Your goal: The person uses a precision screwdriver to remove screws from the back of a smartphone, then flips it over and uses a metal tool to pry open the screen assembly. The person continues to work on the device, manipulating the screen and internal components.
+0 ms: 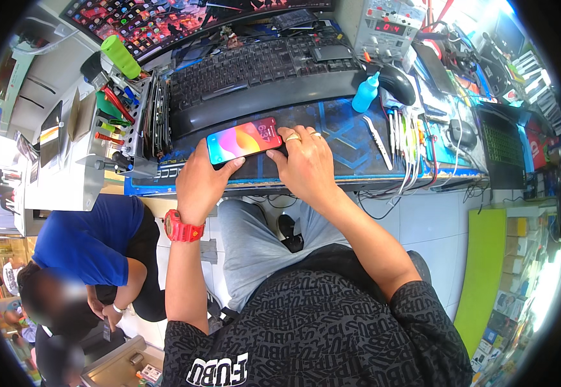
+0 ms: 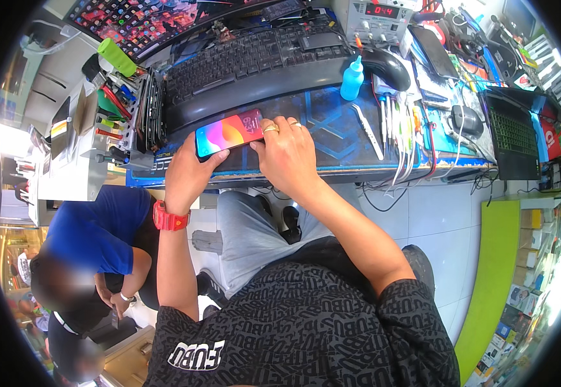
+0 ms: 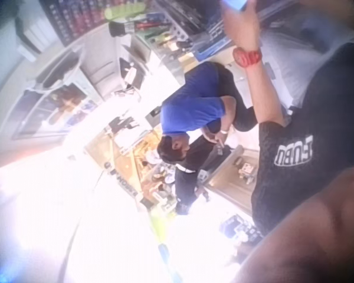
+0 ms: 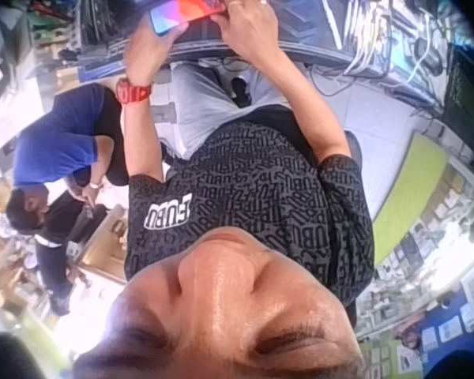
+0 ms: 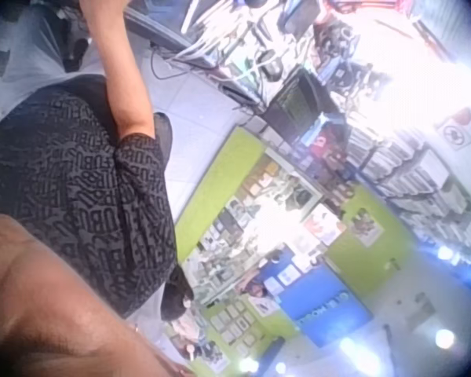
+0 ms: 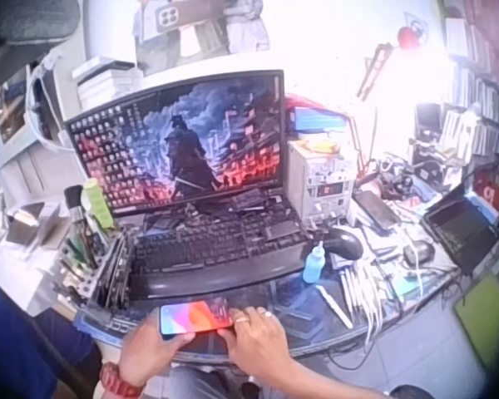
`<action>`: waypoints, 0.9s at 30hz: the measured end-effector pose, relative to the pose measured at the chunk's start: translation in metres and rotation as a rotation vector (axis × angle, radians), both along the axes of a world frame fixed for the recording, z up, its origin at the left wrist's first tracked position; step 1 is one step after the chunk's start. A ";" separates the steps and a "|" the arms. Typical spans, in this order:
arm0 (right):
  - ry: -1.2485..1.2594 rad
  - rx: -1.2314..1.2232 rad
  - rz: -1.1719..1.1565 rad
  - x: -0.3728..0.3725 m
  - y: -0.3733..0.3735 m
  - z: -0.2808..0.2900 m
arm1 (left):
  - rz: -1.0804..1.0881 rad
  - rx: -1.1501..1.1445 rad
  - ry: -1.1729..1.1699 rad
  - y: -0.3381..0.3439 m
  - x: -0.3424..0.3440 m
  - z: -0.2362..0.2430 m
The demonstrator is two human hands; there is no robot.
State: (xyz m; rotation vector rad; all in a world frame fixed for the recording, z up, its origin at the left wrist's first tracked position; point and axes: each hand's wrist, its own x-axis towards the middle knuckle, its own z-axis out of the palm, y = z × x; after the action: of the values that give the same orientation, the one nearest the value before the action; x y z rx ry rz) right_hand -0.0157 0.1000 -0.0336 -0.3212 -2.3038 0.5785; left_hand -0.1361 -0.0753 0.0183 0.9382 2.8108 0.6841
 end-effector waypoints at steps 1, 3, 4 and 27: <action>0.006 -0.008 0.000 -0.001 0.000 0.000 | 0.007 -0.023 0.047 -0.001 -0.001 -0.002; 0.016 -0.018 -0.001 -0.002 0.001 0.000 | 0.042 -0.050 0.089 0.000 -0.002 -0.004; 0.022 -0.024 -0.007 -0.003 0.001 0.001 | 0.068 -0.052 0.084 0.003 -0.003 -0.004; 0.327 -0.133 0.127 0.175 0.038 0.106 | -0.066 0.746 0.088 -0.076 0.111 0.033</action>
State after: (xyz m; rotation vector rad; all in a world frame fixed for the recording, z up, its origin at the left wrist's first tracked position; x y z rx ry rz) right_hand 0.1594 0.1377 0.0721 -0.1307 -1.9843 0.7883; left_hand -0.0249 -0.1512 0.0512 1.1545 2.5779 1.7790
